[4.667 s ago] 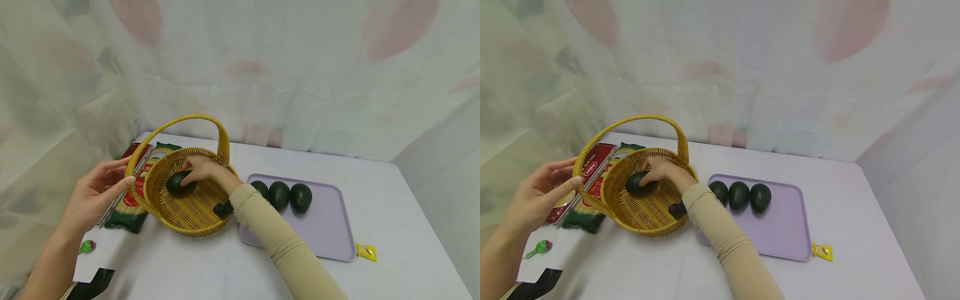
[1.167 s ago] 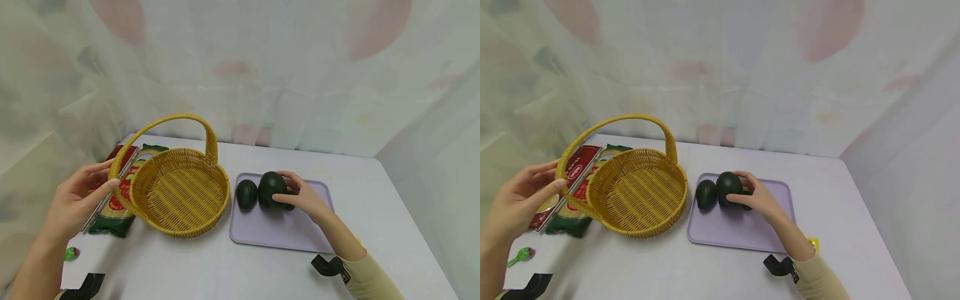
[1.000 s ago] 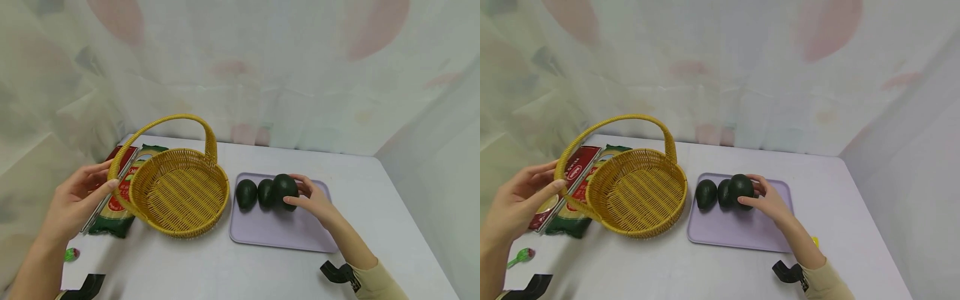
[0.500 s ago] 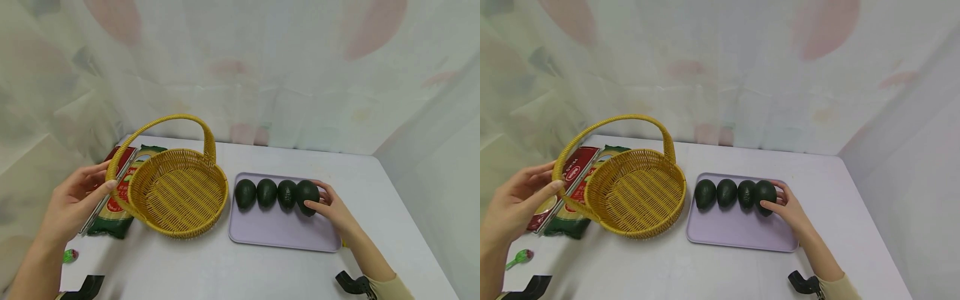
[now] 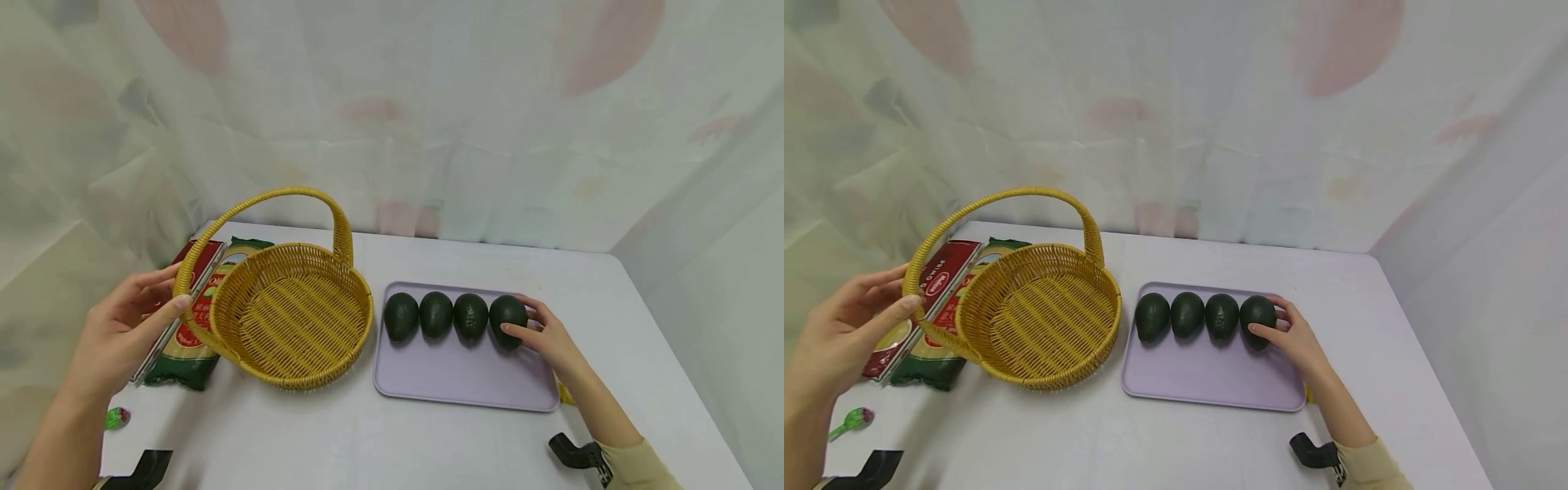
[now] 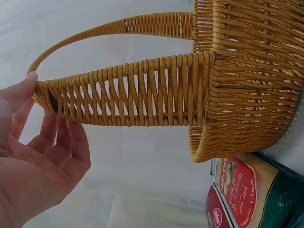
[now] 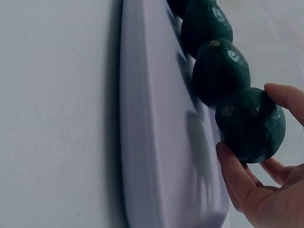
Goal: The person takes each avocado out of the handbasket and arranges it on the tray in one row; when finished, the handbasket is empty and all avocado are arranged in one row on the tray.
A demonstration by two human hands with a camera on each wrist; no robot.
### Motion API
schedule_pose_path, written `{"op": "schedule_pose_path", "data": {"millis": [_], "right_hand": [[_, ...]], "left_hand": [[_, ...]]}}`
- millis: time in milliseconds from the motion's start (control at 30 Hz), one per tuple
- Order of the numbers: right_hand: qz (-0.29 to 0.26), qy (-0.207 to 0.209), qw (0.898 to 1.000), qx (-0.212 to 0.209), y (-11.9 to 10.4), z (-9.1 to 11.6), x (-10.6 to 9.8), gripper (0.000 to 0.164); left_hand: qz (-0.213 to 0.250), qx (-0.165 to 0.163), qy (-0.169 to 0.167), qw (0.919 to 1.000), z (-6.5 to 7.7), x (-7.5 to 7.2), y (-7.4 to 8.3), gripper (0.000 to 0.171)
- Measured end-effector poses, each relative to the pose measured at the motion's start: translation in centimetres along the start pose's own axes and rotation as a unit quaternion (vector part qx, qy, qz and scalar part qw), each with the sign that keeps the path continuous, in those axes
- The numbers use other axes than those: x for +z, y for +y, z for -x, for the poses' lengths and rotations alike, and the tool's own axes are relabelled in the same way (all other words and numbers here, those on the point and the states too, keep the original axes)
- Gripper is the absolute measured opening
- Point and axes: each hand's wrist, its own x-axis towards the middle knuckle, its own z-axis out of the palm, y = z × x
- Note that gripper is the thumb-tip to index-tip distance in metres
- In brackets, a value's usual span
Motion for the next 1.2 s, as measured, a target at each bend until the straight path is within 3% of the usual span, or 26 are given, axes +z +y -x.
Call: {"op": "schedule_pose_path", "data": {"millis": [367, 700, 1200], "right_hand": [[0.033, 0.000, 0.999, 0.017, 0.8, -0.9, 0.0, 0.082], [0.049, -0.005, 0.999, 0.007, 0.8, -1.0, 0.0, 0.081], [0.036, -0.005, 0.999, 0.005, 1.0, -0.8, -0.4, 0.078]], "left_hand": [[-0.005, -0.007, 0.002, 1.0000, 0.2, -0.1, 0.0, 0.048], [-0.014, -0.001, 0.008, 0.9999, 0.2, 0.0, 0.1, 0.048], [-0.010, -0.001, -0.002, 0.9999, 0.0, 0.0, 0.1, 0.047]]}}
